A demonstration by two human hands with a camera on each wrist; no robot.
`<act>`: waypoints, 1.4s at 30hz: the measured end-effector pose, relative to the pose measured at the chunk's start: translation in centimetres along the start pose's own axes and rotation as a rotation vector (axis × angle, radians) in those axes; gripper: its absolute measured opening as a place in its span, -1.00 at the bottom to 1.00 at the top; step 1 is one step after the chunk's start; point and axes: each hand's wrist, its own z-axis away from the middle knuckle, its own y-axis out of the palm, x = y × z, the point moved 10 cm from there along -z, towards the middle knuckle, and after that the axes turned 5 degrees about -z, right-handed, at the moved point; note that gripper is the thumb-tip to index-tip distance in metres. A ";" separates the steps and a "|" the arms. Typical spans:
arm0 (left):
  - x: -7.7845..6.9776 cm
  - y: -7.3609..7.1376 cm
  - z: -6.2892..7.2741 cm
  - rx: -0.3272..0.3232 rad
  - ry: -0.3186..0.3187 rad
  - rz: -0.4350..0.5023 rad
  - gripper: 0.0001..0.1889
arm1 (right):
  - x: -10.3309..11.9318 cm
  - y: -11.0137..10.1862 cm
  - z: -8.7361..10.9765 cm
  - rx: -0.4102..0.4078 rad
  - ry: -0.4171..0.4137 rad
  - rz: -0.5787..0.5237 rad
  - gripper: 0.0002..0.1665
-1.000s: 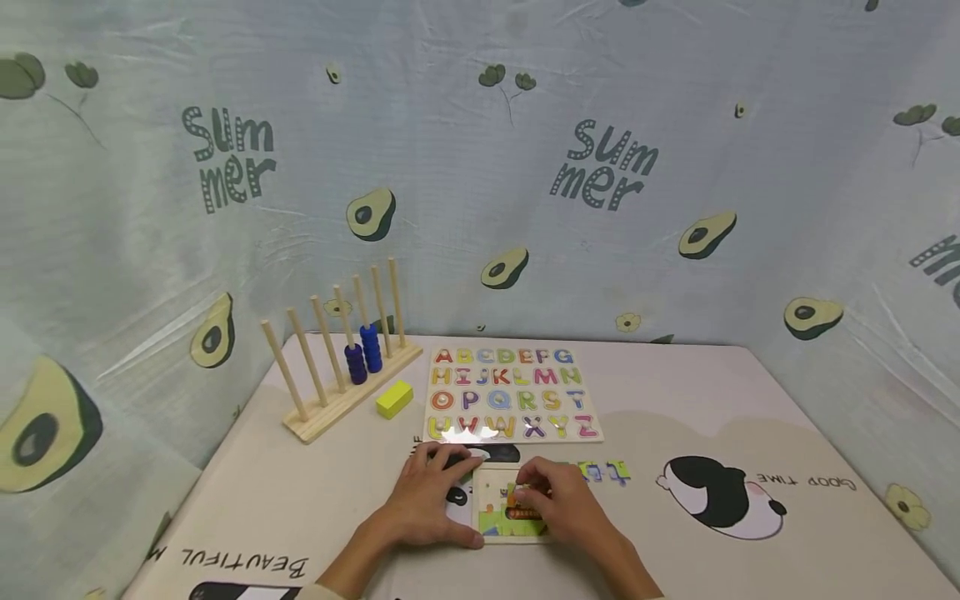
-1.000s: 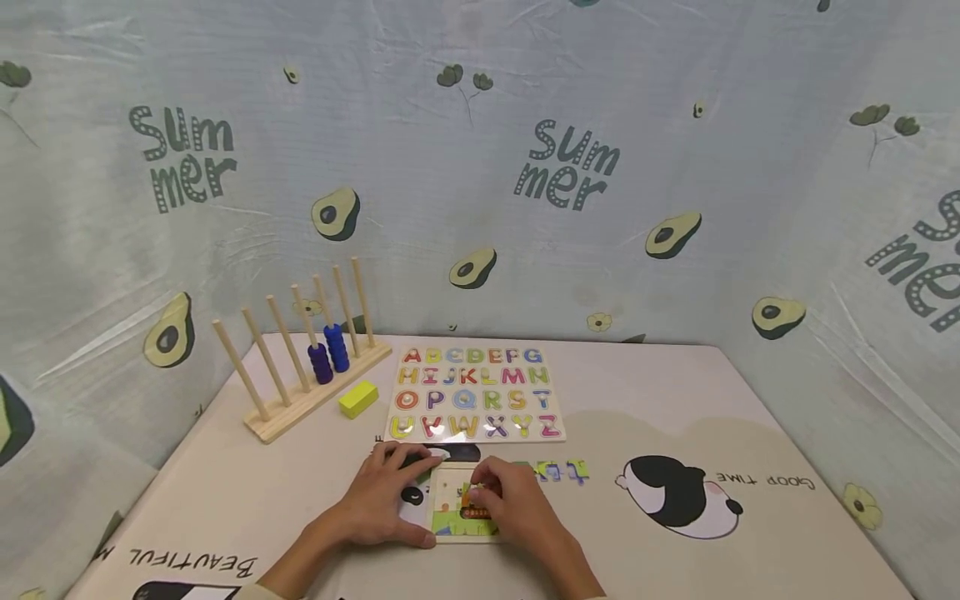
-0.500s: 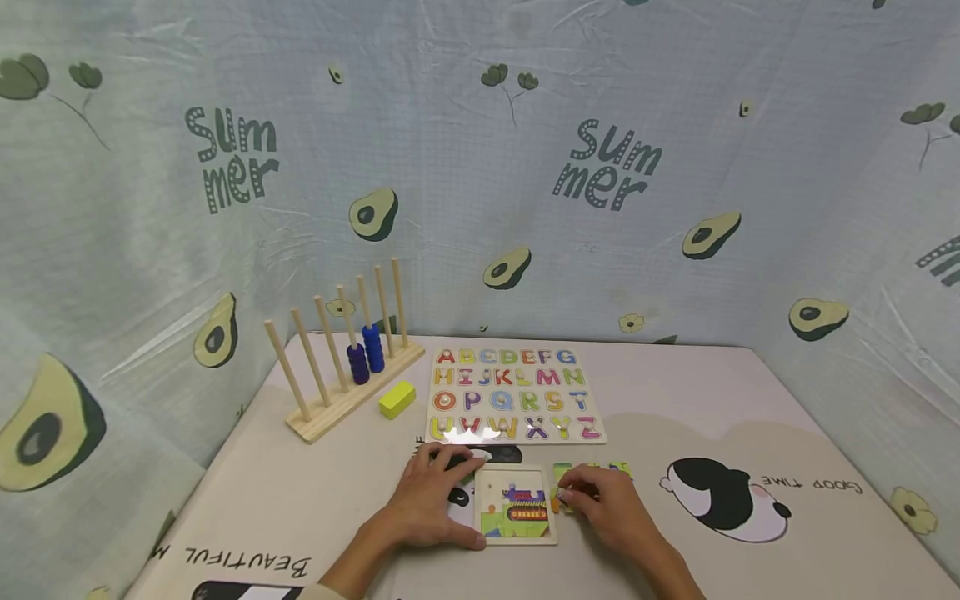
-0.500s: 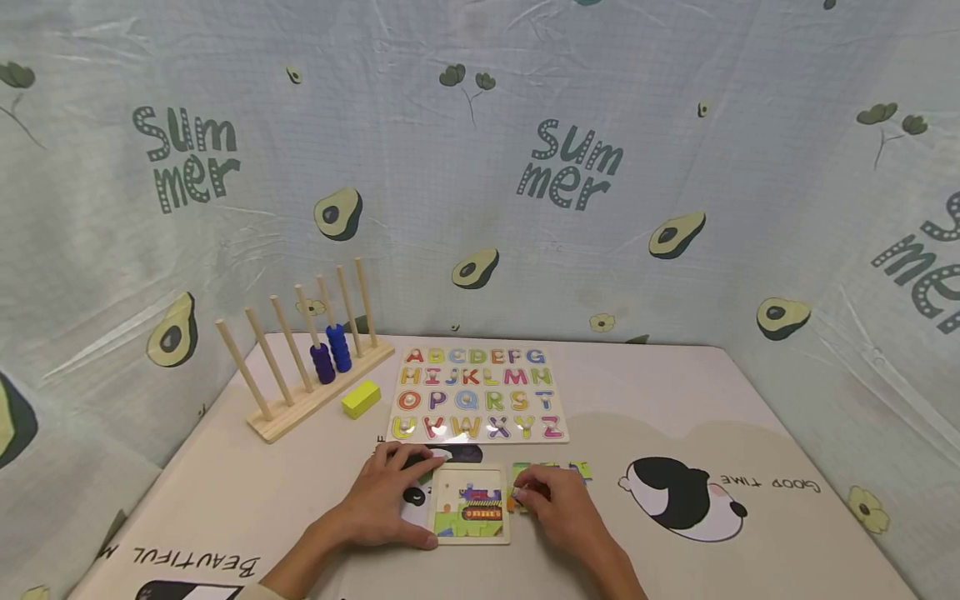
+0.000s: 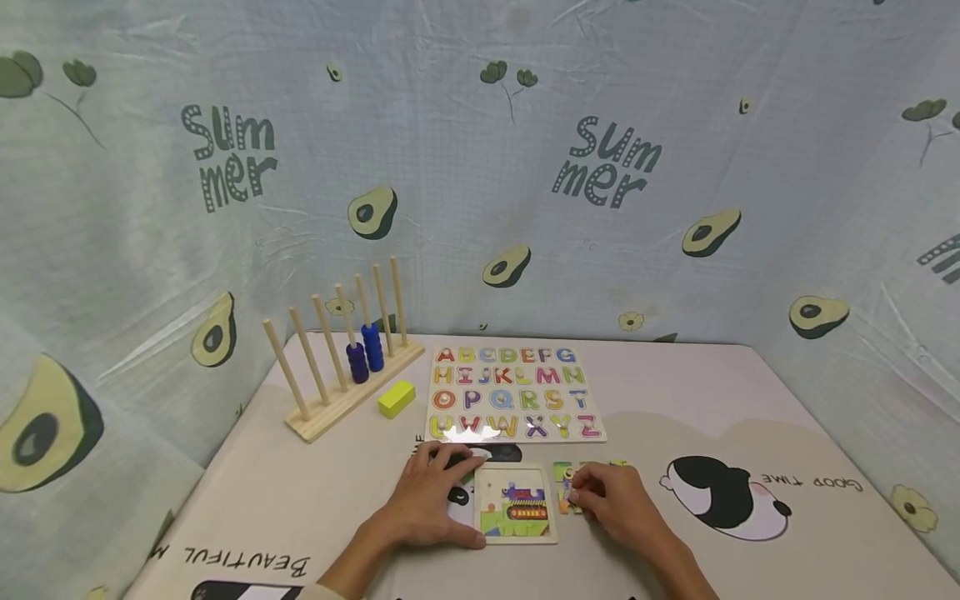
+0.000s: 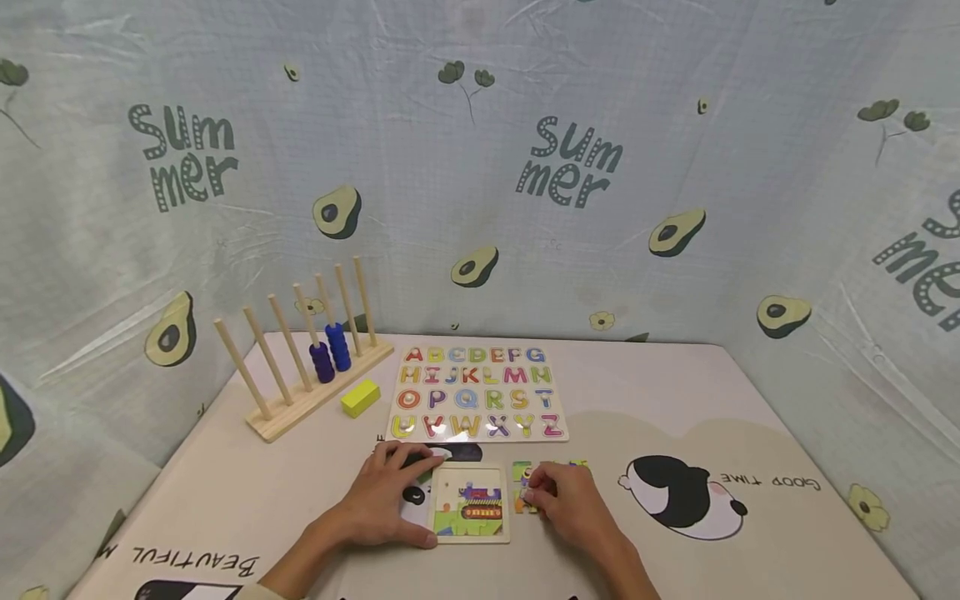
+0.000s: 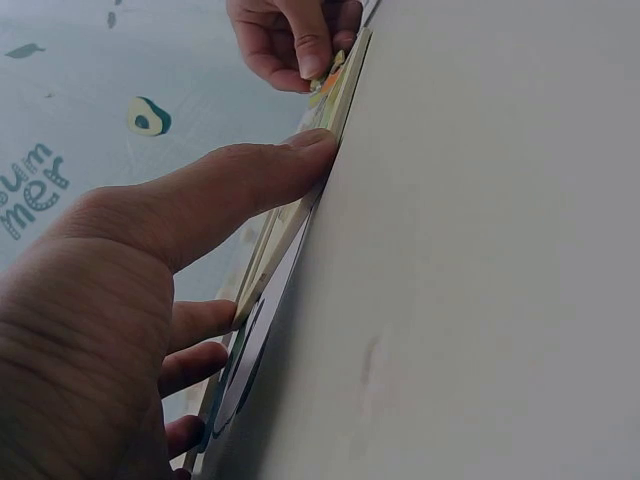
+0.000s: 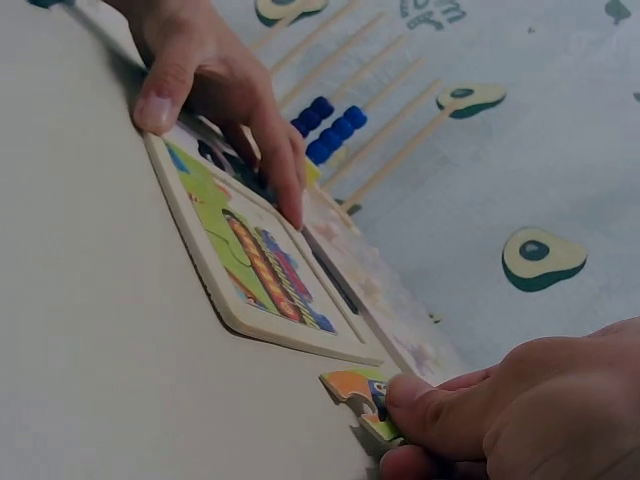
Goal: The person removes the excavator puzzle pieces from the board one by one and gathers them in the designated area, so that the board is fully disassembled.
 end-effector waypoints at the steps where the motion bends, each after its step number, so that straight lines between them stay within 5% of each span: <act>1: 0.0 0.0 0.0 0.000 0.001 -0.001 0.08 | 0.1 0.0 0.0 0.001 -0.004 0.020 -0.93; 9: 0.1 0.0 0.0 0.005 -0.003 -0.003 0.09 | 1.7 -0.1 0.0 -0.062 -0.086 0.205 -0.88; 25: 0.0 0.1 -0.1 0.004 0.000 -0.004 0.08 | 3.1 -0.3 -0.2 -0.151 -0.177 0.242 -0.79; 31: 0.1 0.1 0.0 0.005 -0.002 -0.005 0.09 | 5.2 1.5 -0.8 -0.066 -0.239 0.207 -0.84; 37: 0.2 0.3 -0.1 0.020 -0.008 -0.009 0.09 | 6.3 4.6 -1.2 0.101 -0.151 0.252 -0.65; 42: 0.3 0.4 -0.2 0.026 -0.008 -0.010 0.09 | 7.0 6.2 -1.5 0.160 -0.155 0.361 -0.48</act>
